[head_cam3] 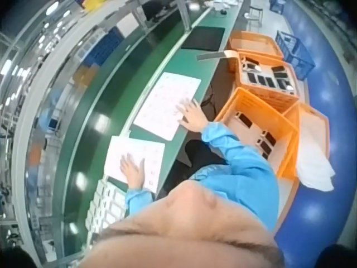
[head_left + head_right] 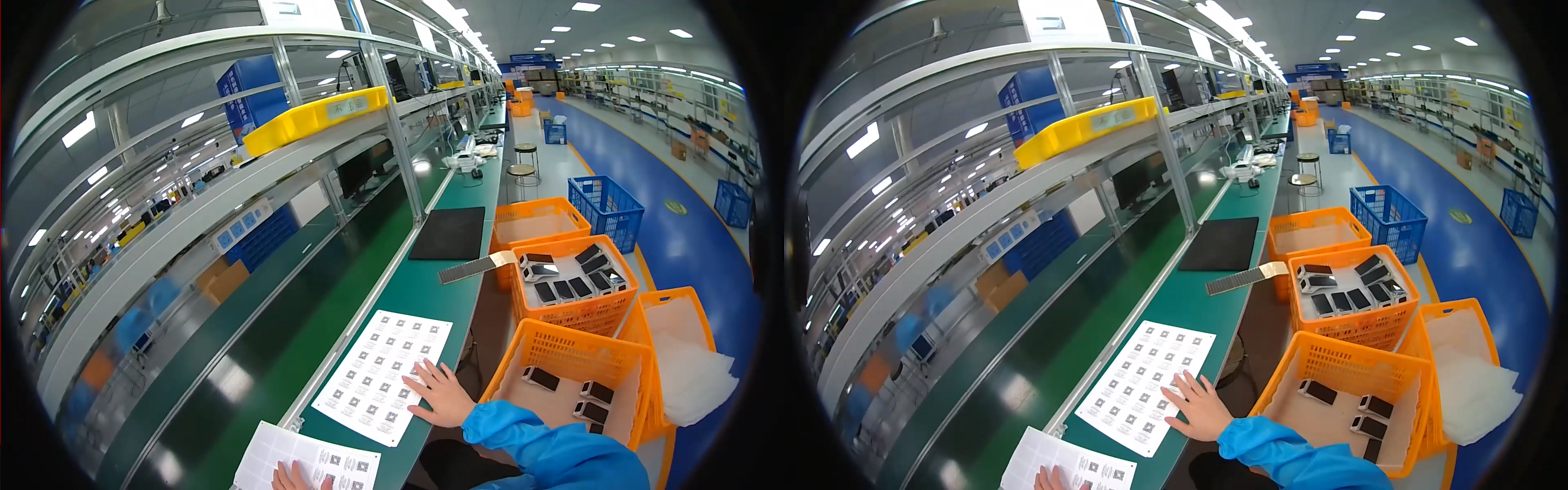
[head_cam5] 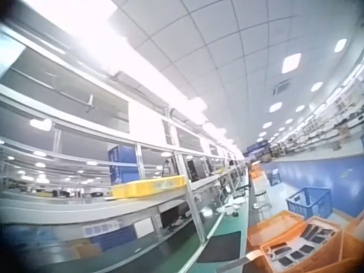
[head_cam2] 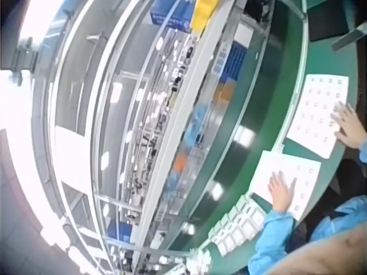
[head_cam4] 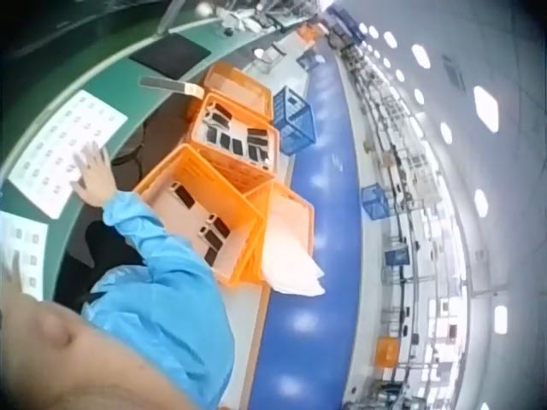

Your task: The person applies labels to electronic devices by hand at an assembly workstation.

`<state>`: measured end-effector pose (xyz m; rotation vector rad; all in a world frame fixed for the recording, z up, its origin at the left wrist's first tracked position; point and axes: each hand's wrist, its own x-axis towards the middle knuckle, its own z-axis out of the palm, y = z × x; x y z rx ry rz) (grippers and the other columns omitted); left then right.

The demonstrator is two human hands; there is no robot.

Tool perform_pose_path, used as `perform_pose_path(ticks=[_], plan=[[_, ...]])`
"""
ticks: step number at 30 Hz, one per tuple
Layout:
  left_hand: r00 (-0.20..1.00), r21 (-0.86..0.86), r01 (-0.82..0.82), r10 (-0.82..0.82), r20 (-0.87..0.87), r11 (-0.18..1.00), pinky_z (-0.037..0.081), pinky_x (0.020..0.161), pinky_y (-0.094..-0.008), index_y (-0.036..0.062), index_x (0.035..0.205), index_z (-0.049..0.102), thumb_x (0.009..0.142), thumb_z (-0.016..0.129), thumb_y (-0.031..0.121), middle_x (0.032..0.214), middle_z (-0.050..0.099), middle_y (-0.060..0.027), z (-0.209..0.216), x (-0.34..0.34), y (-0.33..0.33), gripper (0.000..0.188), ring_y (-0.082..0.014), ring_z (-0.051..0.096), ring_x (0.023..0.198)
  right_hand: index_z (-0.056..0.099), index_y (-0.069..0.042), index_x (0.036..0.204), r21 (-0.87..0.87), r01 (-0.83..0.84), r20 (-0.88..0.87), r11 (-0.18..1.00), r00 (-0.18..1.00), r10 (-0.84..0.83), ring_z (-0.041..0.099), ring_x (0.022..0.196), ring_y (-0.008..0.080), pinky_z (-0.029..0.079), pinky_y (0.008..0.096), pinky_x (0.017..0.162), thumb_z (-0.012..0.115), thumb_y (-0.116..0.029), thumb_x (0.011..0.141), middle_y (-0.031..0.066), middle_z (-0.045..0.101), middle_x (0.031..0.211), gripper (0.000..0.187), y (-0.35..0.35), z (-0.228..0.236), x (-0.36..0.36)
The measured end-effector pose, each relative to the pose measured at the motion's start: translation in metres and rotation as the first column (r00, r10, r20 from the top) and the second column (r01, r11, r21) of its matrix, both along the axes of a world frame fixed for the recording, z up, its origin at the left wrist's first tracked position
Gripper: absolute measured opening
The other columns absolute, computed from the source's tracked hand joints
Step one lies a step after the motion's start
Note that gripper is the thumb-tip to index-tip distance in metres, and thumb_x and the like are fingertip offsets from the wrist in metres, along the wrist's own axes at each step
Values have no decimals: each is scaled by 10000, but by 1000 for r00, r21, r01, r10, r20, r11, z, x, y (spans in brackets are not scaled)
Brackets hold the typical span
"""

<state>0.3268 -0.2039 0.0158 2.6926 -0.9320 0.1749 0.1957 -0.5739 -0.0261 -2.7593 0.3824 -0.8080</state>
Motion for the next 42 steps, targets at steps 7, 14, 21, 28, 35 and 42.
perform_pose_path(ticks=[7, 14, 21, 28, 35, 42], plan=[[1000, -3, -11, 11, -13, 1000, 226, 1190, -588, -53, 1514, 375, 948, 657, 476, 1526, 361, -362, -7, 4, 3, 824, -537, 297, 1422, 429, -132, 1541, 16, -4, 10, 1000, 1000, 4, 236, 1500, 502, 199, 635, 1195, 535, -547, 1001, 321, 314, 1583, 689, 0, 1, 2], [993, -77, 102, -106, -53, 992, 227, 1187, -604, -63, 1492, 391, 935, 671, 469, 1530, 383, -332, -7, 0, 7, 820, -515, 305, 1430, 392, -128, 1561, -33, 14, -56, 999, 998, -16, 212, 1512, 487, 171, 606, 1217, 495, -569, 1012, 325, 275, 1598, 711, -1, 1, 2], [993, 38, 35, -30, -118, 999, 94, 1203, -660, -18, 1577, 257, 900, 647, 584, 1633, 233, -298, 3, 17, 28, 987, -498, 198, 1503, 348, -113, 1581, -30, 20, -91, 999, 996, -22, 194, 1522, 474, 150, 606, 1222, 485, -586, 1011, 320, 264, 1607, 753, -4, -1, 4], [987, 54, -118, 122, -100, 992, 34, 1212, -660, -45, 1596, 132, 812, 706, 644, 1638, 228, -286, 6, 20, 38, 1191, -490, 180, 1514, 273, -78, 1603, 37, 22, -179, 999, 984, -15, 146, 1501, 561, 126, 641, 1210, 497, -598, 1005, 364, 222, 1601, 824, -1, 16, 3], [968, -143, -57, 19, -251, 988, 53, 1218, -631, -88, 1579, 100, 794, 790, 548, 1602, 260, -331, -10, 24, 39, 1224, -506, 192, 1503, 303, -117, 1592, 170, -469, 69, 867, 883, 464, 284, 1450, 521, 241, 563, 1212, 615, -398, 992, 307, 311, 1580, 731, 75, 69, 59], [983, -56, -109, 99, -153, 993, 78, 1231, -584, -83, 1580, 115, 806, 803, 489, 1595, 265, -341, 11, 23, 41, 1184, -483, 203, 1507, 365, -105, 1555, 209, -827, 139, 521, 553, 822, 338, 1439, 415, 318, 492, 1191, 650, -271, 988, 233, 341, 1573, 657, 159, 80, 149]])
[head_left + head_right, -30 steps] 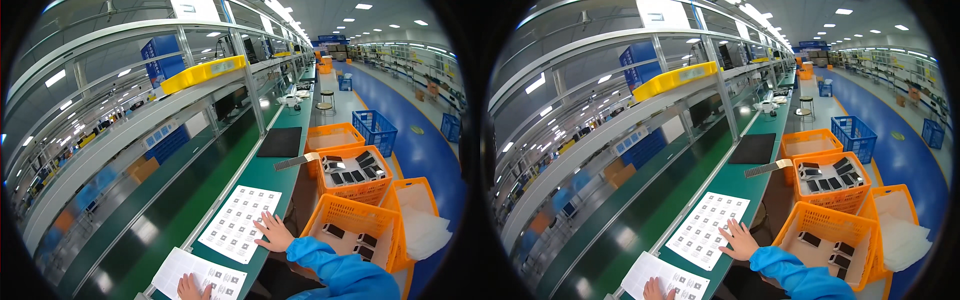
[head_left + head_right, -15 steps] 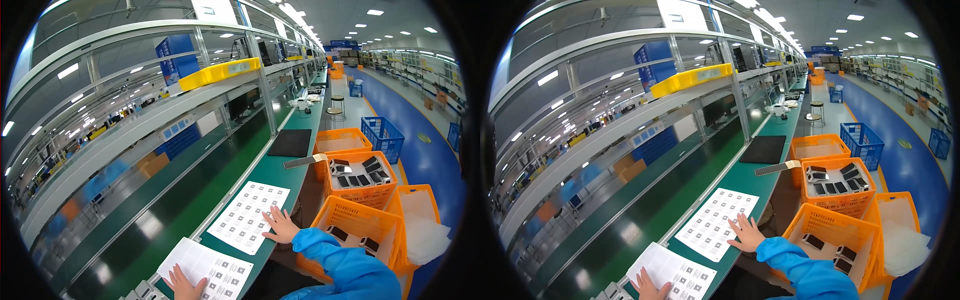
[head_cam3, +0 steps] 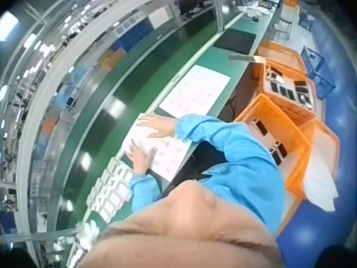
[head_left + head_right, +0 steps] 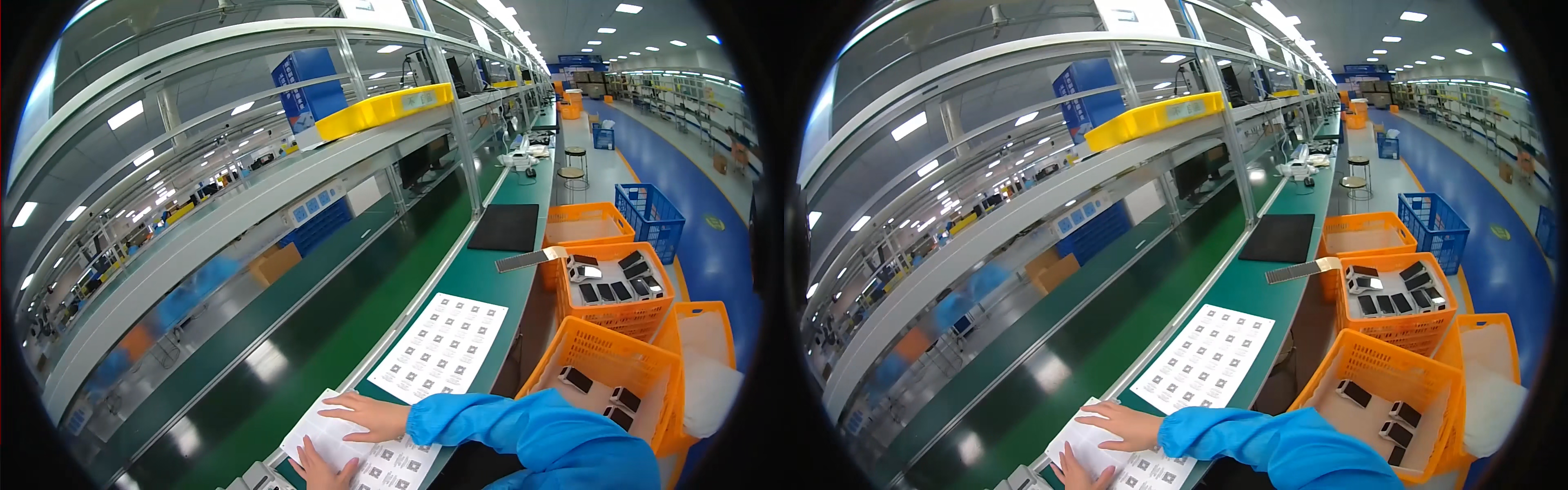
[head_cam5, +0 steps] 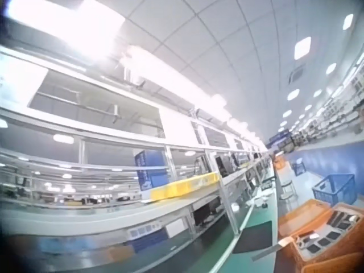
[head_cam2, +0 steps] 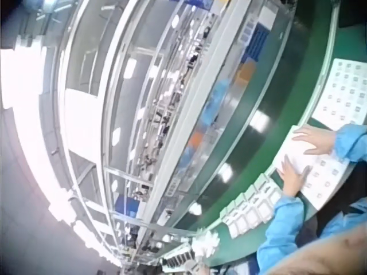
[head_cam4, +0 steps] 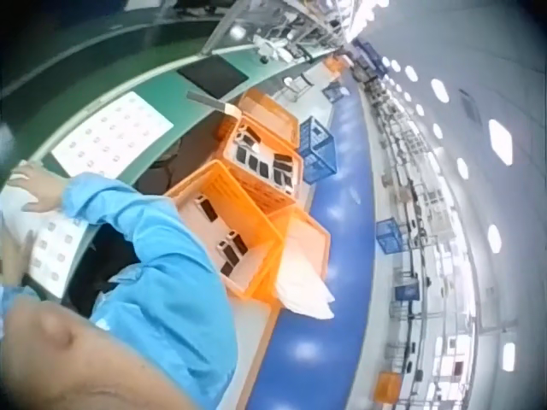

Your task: The person applies labels to electronic devices by hand at an assembly workstation.

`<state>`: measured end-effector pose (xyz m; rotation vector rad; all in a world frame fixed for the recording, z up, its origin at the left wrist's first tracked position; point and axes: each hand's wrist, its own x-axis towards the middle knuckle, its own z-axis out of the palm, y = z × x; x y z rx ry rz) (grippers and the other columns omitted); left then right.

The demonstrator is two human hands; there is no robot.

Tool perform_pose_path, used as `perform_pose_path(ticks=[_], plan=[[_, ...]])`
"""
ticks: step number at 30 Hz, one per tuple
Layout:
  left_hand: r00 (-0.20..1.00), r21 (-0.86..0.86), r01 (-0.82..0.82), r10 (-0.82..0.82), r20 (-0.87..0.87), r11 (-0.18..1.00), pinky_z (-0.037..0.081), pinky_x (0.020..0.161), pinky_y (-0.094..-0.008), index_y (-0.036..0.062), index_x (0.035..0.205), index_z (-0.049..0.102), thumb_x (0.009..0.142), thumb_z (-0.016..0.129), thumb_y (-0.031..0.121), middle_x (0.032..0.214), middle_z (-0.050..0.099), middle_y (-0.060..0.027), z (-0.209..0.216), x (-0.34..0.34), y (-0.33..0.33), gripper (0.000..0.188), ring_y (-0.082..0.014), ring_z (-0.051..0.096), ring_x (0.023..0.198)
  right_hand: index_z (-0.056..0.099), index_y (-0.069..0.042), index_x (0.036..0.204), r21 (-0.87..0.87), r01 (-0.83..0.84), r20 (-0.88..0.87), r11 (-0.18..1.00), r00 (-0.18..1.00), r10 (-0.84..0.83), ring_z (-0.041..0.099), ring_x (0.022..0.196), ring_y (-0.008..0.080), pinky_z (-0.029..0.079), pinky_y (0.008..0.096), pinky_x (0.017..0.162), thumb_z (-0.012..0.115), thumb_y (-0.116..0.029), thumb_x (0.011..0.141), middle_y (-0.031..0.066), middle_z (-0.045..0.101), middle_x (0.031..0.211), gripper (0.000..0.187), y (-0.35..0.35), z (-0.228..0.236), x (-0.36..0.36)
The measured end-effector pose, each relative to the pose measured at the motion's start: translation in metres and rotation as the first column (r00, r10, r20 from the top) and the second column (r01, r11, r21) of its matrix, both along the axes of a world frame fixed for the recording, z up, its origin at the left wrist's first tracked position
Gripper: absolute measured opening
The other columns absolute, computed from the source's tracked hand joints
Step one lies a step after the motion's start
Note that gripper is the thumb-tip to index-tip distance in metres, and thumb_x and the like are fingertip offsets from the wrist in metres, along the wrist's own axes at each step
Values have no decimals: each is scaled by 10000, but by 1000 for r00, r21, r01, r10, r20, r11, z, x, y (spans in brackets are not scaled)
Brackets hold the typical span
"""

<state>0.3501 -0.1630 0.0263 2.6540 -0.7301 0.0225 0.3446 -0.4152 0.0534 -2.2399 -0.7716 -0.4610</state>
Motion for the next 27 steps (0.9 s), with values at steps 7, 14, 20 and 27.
perform_pose_path(ticks=[7, 14, 20, 27], plan=[[978, -350, -38, 106, 177, 936, 249, 1163, -546, -39, 1475, 391, 901, 746, 325, 1421, 524, -244, -25, 15, -4, 767, -398, 467, 1338, 537, -61, 1412, 69, -151, 52, 986, 988, 147, 478, 1334, 340, 418, 431, 1122, 668, -274, 965, 162, 529, 1428, 512, 33, -31, 47], [994, -561, -14, 73, 83, 828, 485, 957, -439, -45, 1182, 630, 959, 680, 141, 1187, 639, -206, -19, 4, -6, 294, -341, 590, 1134, 650, -39, 1212, 159, -179, 97, 971, 982, 165, 559, 1177, 307, 490, 403, 998, 675, -240, 962, 116, 629, 1232, 322, 29, -36, 44], [968, -473, 105, 18, 249, 875, 474, 1013, -417, -16, 1255, 625, 971, 660, 106, 1357, 519, -199, -22, 7, -3, 311, -336, 548, 1209, 664, -28, 1119, 232, -234, 110, 944, 971, 214, 568, 1108, 299, 501, 397, 933, 659, -109, 922, 104, 639, 1127, 213, 32, -37, 45], [1000, -556, 20, -26, -4, 831, 440, 1052, -428, 12, 1319, 608, 954, 662, 98, 1427, 457, -196, -20, 4, -2, 380, -356, 492, 1274, 674, -47, 1073, 217, -232, 78, 948, 972, 220, 574, 1111, 290, 489, 389, 945, 650, -50, 886, 89, 642, 1135, 188, 30, -37, 44]])
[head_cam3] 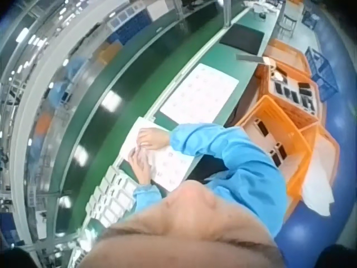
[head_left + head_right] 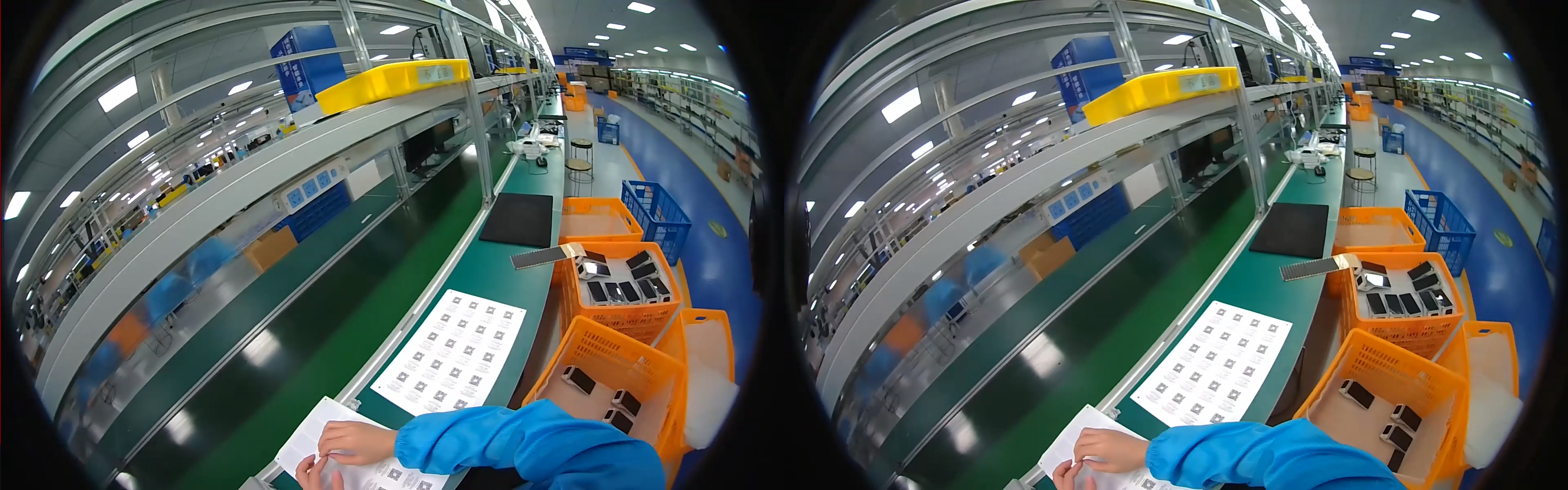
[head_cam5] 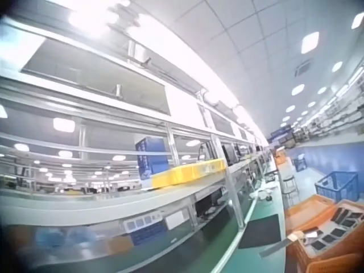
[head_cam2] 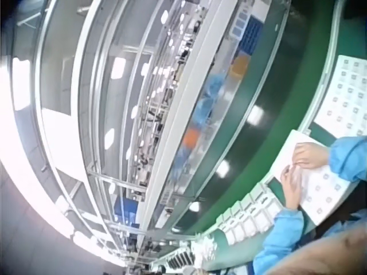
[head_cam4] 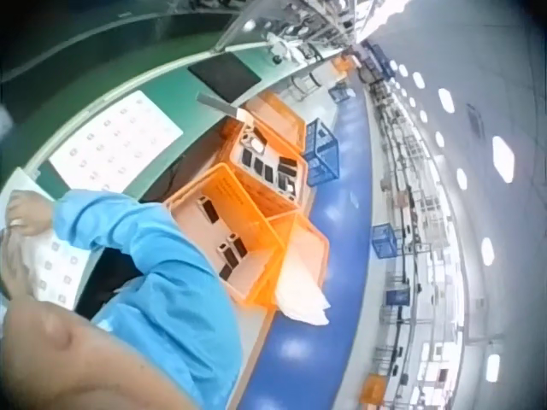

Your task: The person applies labels to electronic devices by hand at an assembly workstation.

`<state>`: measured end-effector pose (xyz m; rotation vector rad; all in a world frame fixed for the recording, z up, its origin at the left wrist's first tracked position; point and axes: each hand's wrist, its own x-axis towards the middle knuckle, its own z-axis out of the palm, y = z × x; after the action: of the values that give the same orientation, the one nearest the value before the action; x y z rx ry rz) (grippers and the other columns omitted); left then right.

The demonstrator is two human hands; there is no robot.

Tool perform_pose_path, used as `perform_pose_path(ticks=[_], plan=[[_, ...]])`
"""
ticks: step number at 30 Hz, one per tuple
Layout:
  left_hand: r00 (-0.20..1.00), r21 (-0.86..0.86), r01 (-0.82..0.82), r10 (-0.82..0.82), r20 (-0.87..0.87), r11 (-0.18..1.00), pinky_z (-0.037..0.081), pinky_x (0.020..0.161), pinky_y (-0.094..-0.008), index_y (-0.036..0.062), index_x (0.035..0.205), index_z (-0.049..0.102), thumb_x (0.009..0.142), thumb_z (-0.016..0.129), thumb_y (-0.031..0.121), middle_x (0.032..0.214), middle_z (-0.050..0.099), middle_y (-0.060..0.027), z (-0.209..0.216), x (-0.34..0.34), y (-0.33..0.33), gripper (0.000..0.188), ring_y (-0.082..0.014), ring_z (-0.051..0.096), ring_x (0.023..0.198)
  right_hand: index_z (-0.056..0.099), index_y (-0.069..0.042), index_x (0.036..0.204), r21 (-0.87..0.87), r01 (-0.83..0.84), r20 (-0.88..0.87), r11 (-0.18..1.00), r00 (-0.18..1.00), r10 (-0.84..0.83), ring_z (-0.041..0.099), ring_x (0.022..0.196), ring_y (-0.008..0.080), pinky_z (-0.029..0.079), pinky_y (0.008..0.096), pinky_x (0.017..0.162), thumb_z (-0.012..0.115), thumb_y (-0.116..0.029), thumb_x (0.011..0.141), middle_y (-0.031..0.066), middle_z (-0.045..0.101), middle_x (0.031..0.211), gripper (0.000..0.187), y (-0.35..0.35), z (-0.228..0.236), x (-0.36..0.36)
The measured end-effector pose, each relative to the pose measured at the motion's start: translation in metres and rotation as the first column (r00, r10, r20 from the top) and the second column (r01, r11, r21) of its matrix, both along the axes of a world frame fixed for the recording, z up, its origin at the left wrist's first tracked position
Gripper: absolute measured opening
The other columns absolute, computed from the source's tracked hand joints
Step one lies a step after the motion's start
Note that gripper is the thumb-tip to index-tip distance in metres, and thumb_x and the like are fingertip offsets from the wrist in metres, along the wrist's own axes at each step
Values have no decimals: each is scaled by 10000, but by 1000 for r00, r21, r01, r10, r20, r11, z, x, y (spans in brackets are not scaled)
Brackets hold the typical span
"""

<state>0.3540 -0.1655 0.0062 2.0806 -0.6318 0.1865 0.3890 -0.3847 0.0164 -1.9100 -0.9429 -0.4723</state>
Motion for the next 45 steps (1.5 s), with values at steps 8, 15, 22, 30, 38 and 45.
perform_pose_path(ticks=[8, 15, 22, 30, 38, 45], plan=[[980, 294, 118, -159, 120, 948, 339, 1129, -518, 61, 1354, 581, 890, 698, 85, 1446, 447, -255, 17, -14, -8, 479, -443, 397, 1349, 689, -134, 1219, -132, 625, 60, 770, 780, -623, 512, 1283, 427, 388, 520, 1093, 763, -258, 849, 242, 565, 1370, 397, -130, 40, -2], [983, 275, 115, -150, 110, 955, 333, 1130, -523, 64, 1339, 587, 879, 705, 81, 1456, 450, -251, 15, -10, -12, 475, -447, 401, 1343, 539, -36, 1413, -467, 846, 43, -257, -268, -962, 190, 1469, 571, 198, 588, 1216, 746, -452, 859, 402, 165, 1587, 723, -418, -20, -53], [986, 279, 107, -138, 92, 954, 327, 1135, -520, 51, 1318, 603, 892, 686, 84, 1446, 475, -244, 12, -11, -14, 436, -435, 404, 1347, 514, -120, 1467, -668, 706, -129, -236, -422, -897, 306, 1476, 420, 156, 607, 1212, 687, -416, 917, 285, 385, 1552, 648, -428, -1, -74], [988, 280, 113, -137, 67, 953, 317, 1140, -528, 43, 1301, 619, 904, 682, 104, 1457, 472, -243, 8, -8, -11, 407, -438, 397, 1357, 586, -111, 1387, -646, 722, -11, -248, -335, -942, 460, 1331, 372, 358, 516, 1104, 794, -424, 843, 192, 547, 1377, 661, -431, 9, -72], [988, 276, 102, -130, 85, 956, 343, 1131, -499, 36, 1271, 639, 907, 673, 79, 1445, 479, -234, 7, -10, -12, 369, -425, 398, 1350, 637, -44, 1319, -708, 705, -241, -45, -300, -923, 553, 1288, 382, 431, 484, 1082, 806, -414, 852, 207, 651, 1311, 618, -437, 27, -75], [989, 191, 113, -129, 75, 975, 368, 1117, -500, 8, 1291, 616, 916, 667, 67, 1419, 484, -229, 4, -11, -14, 383, -411, 421, 1324, 677, 12, 1200, -602, 797, -96, -34, -115, -989, 699, 1048, 380, 544, 437, 928, 774, -241, 885, 218, 726, 1116, 415, -412, 52, -65]])
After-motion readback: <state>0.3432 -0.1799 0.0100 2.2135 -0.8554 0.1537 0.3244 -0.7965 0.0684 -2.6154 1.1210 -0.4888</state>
